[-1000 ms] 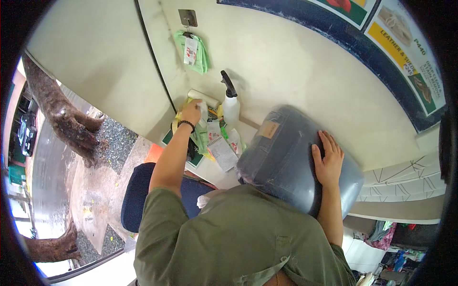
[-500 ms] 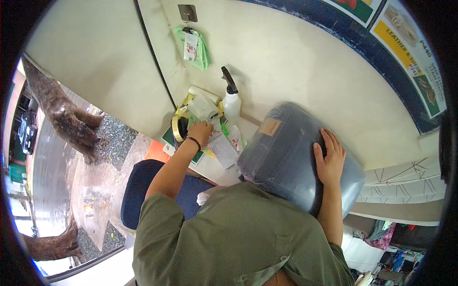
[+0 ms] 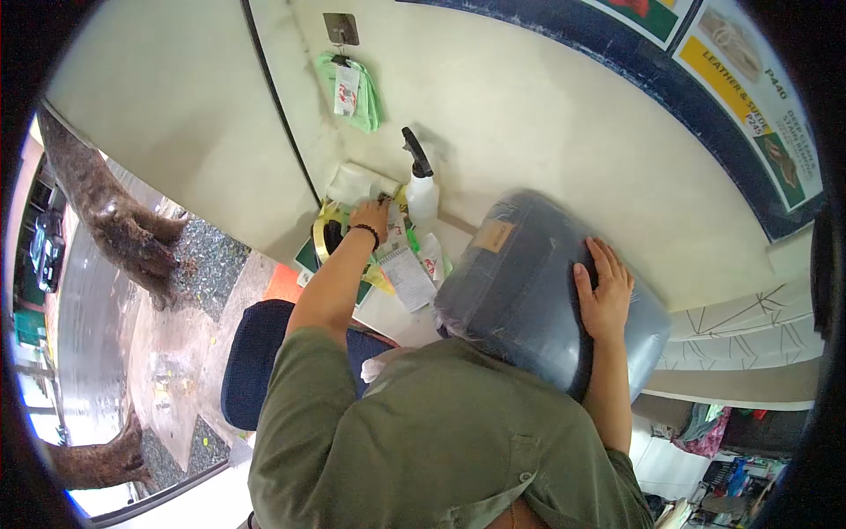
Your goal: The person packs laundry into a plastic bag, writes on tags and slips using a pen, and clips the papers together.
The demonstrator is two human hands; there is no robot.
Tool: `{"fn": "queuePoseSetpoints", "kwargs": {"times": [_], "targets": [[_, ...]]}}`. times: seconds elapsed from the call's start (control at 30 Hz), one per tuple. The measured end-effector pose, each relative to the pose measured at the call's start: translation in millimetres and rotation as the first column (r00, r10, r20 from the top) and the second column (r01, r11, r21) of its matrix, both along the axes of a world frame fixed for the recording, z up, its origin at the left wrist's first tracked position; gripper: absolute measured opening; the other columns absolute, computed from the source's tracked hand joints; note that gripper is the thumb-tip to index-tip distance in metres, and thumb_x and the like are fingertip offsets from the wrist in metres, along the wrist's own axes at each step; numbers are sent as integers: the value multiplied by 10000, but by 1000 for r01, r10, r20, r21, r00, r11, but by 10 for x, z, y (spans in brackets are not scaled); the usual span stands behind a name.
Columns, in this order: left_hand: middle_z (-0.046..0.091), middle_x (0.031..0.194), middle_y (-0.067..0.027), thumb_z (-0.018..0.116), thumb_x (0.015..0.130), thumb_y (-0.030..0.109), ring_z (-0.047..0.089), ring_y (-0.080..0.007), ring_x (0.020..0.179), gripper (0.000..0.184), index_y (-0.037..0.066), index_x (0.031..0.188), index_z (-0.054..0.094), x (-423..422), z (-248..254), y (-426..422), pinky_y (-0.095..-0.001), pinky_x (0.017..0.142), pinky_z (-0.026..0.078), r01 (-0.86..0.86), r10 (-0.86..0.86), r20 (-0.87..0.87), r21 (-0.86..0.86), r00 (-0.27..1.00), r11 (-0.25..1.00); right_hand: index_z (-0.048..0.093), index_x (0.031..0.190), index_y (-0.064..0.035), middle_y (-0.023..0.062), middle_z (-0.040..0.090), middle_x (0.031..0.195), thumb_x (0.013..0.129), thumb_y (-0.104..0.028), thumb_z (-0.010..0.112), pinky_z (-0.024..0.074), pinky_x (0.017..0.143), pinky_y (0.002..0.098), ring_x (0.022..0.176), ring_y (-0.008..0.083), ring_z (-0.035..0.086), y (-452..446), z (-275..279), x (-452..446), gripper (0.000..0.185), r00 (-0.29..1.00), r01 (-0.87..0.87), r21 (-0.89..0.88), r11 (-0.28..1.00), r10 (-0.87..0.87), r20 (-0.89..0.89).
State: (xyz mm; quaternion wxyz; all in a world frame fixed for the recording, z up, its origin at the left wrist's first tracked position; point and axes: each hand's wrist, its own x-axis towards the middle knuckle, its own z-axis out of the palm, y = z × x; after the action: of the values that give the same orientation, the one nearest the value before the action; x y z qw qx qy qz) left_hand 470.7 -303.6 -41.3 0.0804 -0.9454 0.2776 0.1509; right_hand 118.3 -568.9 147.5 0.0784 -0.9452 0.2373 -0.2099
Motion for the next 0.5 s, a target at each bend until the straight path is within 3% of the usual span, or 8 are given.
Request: {"fn": "queuePoseSetpoints", "kwargs": {"times": [0.13,0.23,0.5], "targets": [[467,1395,-72,847,649,275,421,-280,1323,834,187,1387,468,32,257,-90,-464,1076,370,1,12,-87,137,996,991,574,1338,-136,119,562,1376,930,-383,583,307,1095,485,1303,338,479,-10,-16,-3,477,1000,-6,-4,1000,6,4],[497,1369,-70,898,569,269,443,-291,1306,919,213,1383,474,124,-27,-7,-466,1054,397,0,0,-5,-31,1000,1000,576,1337,-137,121,564,1374,930,-387,584,312,1091,485,1300,337,482,-14,2,3,478,1000,-11,-7,1000,11,10],[579,1305,-74,950,519,273,559,-278,1231,1061,213,1426,402,47,145,-70,-463,995,464,-4,7,-84,41,996,999,582,1330,-131,121,566,1372,922,-379,599,316,1089,476,1300,325,483,-5,9,-1,478,1000,-10,5,1000,10,12]]}}
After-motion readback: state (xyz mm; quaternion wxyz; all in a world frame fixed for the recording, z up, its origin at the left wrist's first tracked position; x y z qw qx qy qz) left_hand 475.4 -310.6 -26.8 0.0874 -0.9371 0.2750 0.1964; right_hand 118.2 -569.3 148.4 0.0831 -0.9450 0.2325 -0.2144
